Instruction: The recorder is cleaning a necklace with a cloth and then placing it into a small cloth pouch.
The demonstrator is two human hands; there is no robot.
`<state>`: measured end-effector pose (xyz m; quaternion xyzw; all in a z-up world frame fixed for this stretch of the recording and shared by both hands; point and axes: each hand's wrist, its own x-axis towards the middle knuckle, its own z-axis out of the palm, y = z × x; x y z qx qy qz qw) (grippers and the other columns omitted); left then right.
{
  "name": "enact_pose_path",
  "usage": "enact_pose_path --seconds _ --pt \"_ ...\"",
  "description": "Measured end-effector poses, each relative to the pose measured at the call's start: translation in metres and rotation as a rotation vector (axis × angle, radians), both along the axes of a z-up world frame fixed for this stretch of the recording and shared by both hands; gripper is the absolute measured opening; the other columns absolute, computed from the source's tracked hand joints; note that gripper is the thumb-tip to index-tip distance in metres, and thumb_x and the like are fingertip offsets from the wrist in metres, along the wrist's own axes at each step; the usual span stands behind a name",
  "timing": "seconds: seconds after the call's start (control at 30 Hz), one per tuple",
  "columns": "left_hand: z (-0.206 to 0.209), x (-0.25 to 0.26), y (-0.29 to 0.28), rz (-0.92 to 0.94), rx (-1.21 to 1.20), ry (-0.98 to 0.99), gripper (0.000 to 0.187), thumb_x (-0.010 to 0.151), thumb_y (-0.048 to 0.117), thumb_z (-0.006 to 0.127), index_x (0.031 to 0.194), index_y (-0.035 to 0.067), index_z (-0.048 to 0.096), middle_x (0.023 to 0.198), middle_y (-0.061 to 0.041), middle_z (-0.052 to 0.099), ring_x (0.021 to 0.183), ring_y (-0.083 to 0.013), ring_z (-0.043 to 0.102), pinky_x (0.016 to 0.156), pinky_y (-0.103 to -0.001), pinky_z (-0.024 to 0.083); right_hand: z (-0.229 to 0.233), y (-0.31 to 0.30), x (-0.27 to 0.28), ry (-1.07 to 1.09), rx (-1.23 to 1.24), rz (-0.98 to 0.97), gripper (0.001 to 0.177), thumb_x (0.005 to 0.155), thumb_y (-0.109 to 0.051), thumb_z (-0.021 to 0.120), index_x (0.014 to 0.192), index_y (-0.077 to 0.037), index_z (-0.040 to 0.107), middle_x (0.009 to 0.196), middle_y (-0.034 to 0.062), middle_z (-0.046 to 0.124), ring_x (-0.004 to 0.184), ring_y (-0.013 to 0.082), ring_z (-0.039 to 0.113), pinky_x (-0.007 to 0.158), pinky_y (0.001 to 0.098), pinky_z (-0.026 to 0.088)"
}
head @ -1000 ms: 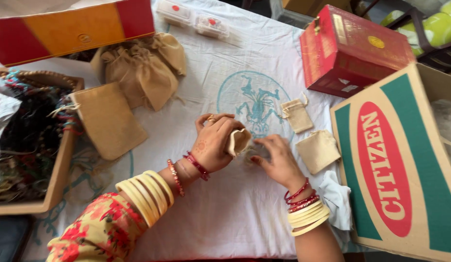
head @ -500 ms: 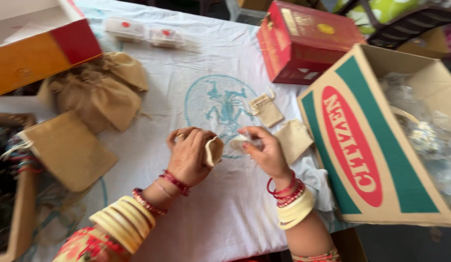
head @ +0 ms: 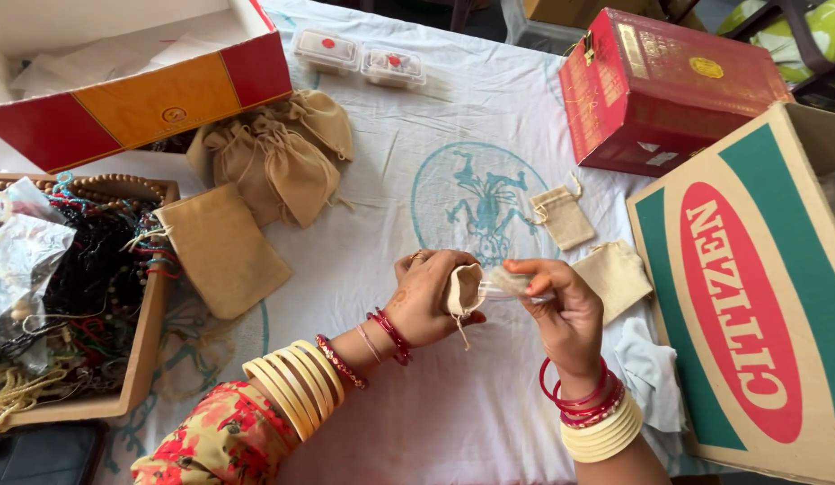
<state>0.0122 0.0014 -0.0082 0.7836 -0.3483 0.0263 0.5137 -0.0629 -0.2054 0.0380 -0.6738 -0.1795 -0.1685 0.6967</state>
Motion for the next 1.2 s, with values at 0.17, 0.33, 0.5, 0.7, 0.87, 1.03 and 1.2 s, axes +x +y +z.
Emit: enact_pose_path --seconds 0.17,0.33,0.5,0.7,0.87,1.03,1.2 --pt "0.006 -0.002 0.003 -0.102 0.029 0.050 0.074 0.071 0.040 0.090 0.132 0.014 0.056 0.123 -0.007 0.068 0.124 -0.0302 0.056 0.110 -0.049 0.027 -0.007 -0.005 -0.007 0.034 -0.235 -0.100 0.016 0.099 0.011 0.060 0.106 -0.003 0.064 0.124 0.0137 0.068 0.104 0.0113 0.065 0.089 0.0250 0.055" --pt "0.006 -0.001 0.003 -0.143 0.052 0.058 0.076 0.071 0.039 0.091 0.133 0.013 0.056 0.121 -0.008 0.068 0.123 -0.0299 0.055 0.108 -0.048 0.026 0.008 0.001 -0.008 0.132 -0.348 -0.087 0.033 0.086 0.020 0.051 0.104 -0.003 0.066 0.131 0.0141 0.067 0.084 0.0057 0.055 0.068 0.0190 0.043" --pt "-0.003 0.011 0.003 -0.234 -0.046 0.187 0.066 0.073 0.040 0.089 0.128 0.014 0.063 0.116 -0.006 0.072 0.116 -0.0247 0.065 0.107 -0.041 0.039 0.038 0.020 0.000 -0.286 -0.746 -0.165 0.011 0.092 0.002 0.068 0.100 -0.005 0.067 0.112 0.0047 0.072 0.105 0.0224 0.065 0.093 0.0325 0.054" --pt "0.002 0.009 0.005 -0.419 -0.100 0.274 0.058 0.074 0.025 0.090 0.124 0.010 0.066 0.112 -0.005 0.075 0.106 -0.0174 0.073 0.094 -0.032 0.057 0.040 0.012 -0.004 -0.238 -0.786 -0.005 0.004 0.091 -0.007 0.071 0.093 -0.009 0.069 0.100 0.0021 0.073 0.098 0.0199 0.064 0.087 0.0318 0.052" --pt "-0.017 0.012 -0.001 -0.626 -0.294 0.614 0.058 0.080 0.012 0.084 0.132 0.005 0.059 0.117 -0.007 0.072 0.107 -0.0172 0.071 0.094 -0.033 0.059 0.033 0.001 -0.005 -0.142 -0.668 -0.030 0.006 0.091 -0.007 0.070 0.096 -0.006 0.068 0.096 0.0034 0.072 0.095 0.0184 0.064 0.085 0.0302 0.053" --pt "-0.021 0.014 -0.001 -0.703 -0.383 0.698 0.060 0.087 0.009 0.082 0.139 0.000 0.054 0.123 -0.008 0.068 0.114 -0.0173 0.066 0.099 -0.034 0.057 0.030 0.000 -0.001 -0.187 -0.753 -0.032 0.015 0.080 0.001 0.063 0.091 -0.007 0.068 0.089 0.0038 0.069 0.089 0.0217 0.057 0.082 0.0309 0.049" --pt "0.004 0.001 0.001 -0.553 0.019 0.383 0.057 0.075 0.017 0.093 0.120 0.004 0.062 0.104 -0.008 0.075 0.096 -0.0168 0.072 0.083 -0.031 0.059 0.010 0.016 0.001 -0.252 -0.784 -0.110 0.011 0.094 -0.010 0.073 0.103 -0.005 0.067 0.104 0.0059 0.073 0.100 0.0215 0.068 0.087 0.0315 0.056"
